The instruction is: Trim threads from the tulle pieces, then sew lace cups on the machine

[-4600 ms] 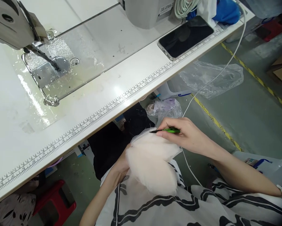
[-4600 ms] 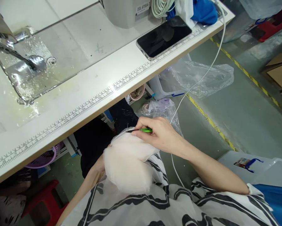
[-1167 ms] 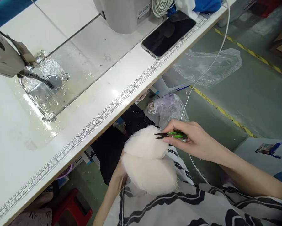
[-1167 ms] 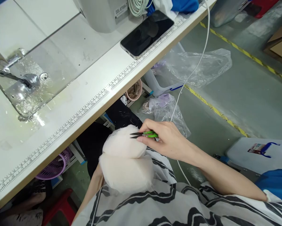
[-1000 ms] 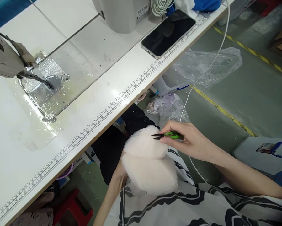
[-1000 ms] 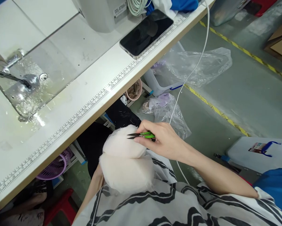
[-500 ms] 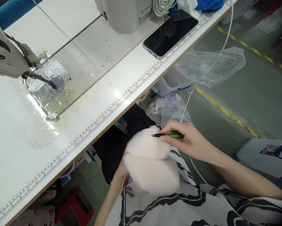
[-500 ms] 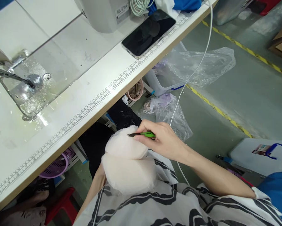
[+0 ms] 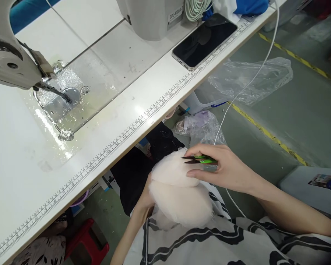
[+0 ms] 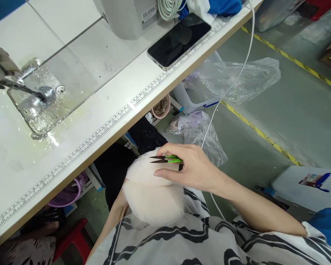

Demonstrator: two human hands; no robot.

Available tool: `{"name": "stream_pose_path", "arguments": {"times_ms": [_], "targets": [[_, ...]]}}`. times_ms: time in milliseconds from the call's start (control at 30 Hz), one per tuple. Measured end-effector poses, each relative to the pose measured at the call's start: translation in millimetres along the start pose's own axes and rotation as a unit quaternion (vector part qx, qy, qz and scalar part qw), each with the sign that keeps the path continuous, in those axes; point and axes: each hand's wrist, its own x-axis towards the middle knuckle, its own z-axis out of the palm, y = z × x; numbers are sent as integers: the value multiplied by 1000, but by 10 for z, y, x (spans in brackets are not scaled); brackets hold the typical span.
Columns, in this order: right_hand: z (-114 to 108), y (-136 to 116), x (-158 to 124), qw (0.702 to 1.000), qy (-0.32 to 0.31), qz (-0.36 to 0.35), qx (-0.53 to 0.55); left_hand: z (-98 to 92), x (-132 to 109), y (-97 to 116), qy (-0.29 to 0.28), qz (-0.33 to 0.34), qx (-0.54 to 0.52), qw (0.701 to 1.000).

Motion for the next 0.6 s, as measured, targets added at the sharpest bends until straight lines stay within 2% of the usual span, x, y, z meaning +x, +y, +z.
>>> {"name": "stream_pose_path", "arguments": {"times_ms": [67,167,233,333,467,600], "targets": [[36,-16,21,1000,-2,1,-7,22,-7,35,-5,13,16,1000],[99,-7,24,999,36,-29,-2,71,-21,112,-12,24,37,999],[134,15,3,993,77,-83,-20,97,-26,145,-3,18,36,999],[176,65,-44,968,137,-182,-108,111,-22,154,22,12,32,999],[218,118,-84,941,133,-222,-218,111,-7,158,17,16,41,999],[251,121,-74,923,142,-266,-240,115,11,164,-3,32,29,999]]}}
